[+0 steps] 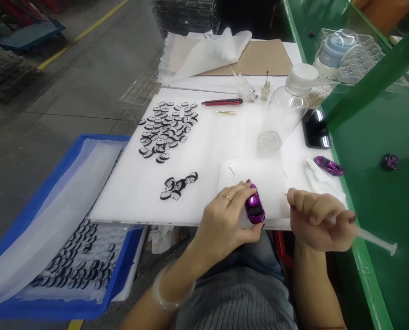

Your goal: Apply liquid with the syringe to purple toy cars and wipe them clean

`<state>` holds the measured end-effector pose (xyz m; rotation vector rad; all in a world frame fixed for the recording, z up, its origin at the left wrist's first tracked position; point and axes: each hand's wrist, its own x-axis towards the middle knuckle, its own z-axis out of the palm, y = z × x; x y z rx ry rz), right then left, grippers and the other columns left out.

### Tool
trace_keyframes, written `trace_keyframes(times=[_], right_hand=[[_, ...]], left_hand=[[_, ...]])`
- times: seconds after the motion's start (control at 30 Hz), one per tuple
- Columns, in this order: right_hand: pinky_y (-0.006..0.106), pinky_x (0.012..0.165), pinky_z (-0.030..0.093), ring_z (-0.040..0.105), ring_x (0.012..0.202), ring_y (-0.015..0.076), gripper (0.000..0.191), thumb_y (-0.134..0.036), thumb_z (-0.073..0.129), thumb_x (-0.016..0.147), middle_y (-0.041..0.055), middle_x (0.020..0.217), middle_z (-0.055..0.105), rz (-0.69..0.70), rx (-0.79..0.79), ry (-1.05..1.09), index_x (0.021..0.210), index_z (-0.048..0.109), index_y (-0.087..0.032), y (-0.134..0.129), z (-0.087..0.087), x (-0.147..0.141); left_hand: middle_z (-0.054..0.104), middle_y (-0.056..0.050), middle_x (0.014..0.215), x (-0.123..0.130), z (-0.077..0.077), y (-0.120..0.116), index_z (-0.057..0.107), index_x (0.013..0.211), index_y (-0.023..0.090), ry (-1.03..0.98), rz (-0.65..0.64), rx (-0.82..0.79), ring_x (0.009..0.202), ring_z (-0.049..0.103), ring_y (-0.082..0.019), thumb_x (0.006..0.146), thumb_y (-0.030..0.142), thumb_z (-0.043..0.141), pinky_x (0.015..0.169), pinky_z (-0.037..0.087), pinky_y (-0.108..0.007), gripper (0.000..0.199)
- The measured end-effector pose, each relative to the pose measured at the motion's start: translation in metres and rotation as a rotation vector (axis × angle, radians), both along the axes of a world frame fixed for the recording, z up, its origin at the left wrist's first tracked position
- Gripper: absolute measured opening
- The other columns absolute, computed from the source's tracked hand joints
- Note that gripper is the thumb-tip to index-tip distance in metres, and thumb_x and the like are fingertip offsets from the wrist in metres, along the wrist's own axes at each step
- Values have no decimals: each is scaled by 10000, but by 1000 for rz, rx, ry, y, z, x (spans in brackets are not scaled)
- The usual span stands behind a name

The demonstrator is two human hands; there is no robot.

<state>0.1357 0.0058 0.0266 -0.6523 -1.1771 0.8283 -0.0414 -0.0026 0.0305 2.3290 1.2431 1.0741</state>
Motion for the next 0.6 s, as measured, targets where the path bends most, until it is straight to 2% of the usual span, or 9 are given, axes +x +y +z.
trace_keyframes(times=[0.07, 0.13, 0.23, 0.33, 0.47, 0.6], right_hand=[[306, 489, 294, 356, 429, 112, 421, -355, 541, 931, -34, 451, 367, 91, -59, -125, 543, 478, -203, -1, 4, 2], [306, 492, 287, 344, 433, 104, 434, -309, 566, 926, -39, 446, 355, 184, -65, -127, 522, 456, -196, -2, 10, 4], [296, 461, 230, 188, 399, 84, 538, -447, 601, 907, -77, 432, 170, 316, -57, 122, 529, 309, -200, -2, 25, 1], [304, 453, 233, 174, 404, 94, 588, -498, 705, 824, -85, 435, 141, 498, -172, 288, 552, 271, -210, 2, 36, -8], [316, 462, 206, 135, 414, 94, 634, -587, 645, 830, -75, 428, 132, 705, -247, 399, 543, 232, -201, 10, 31, -18], [317, 475, 193, 130, 436, 91, 638, -654, 581, 822, -65, 455, 143, 775, -291, 427, 549, 225, -202, 14, 22, -18]], left_hand=[[710, -153, 1201, -4, 0, 3, 599, 1170, 145, -53, -26, -10, 1118, 688, -291, 691, 210, 715, 955, 602, -439, 497], [723, -160, 1185, -5, 0, 5, 627, 1143, 137, -98, -38, -30, 1094, 703, -292, 662, 210, 718, 937, 610, -435, 495], [736, -159, 1164, -5, 0, 8, 655, 1115, 136, -154, -48, -51, 1071, 713, -295, 630, 214, 724, 915, 618, -437, 496], [742, -171, 1147, -4, -2, 10, 672, 1091, 119, -211, -49, -53, 1062, 716, -300, 607, 219, 733, 912, 616, -436, 498], [750, -157, 1134, -5, -4, 11, 680, 1076, 139, -257, -44, -55, 1048, 723, -292, 599, 219, 723, 902, 615, -438, 485], [750, -156, 1137, -6, -6, 11, 679, 1079, 144, -270, -51, -61, 1050, 722, -296, 583, 210, 738, 903, 612, -444, 503]])
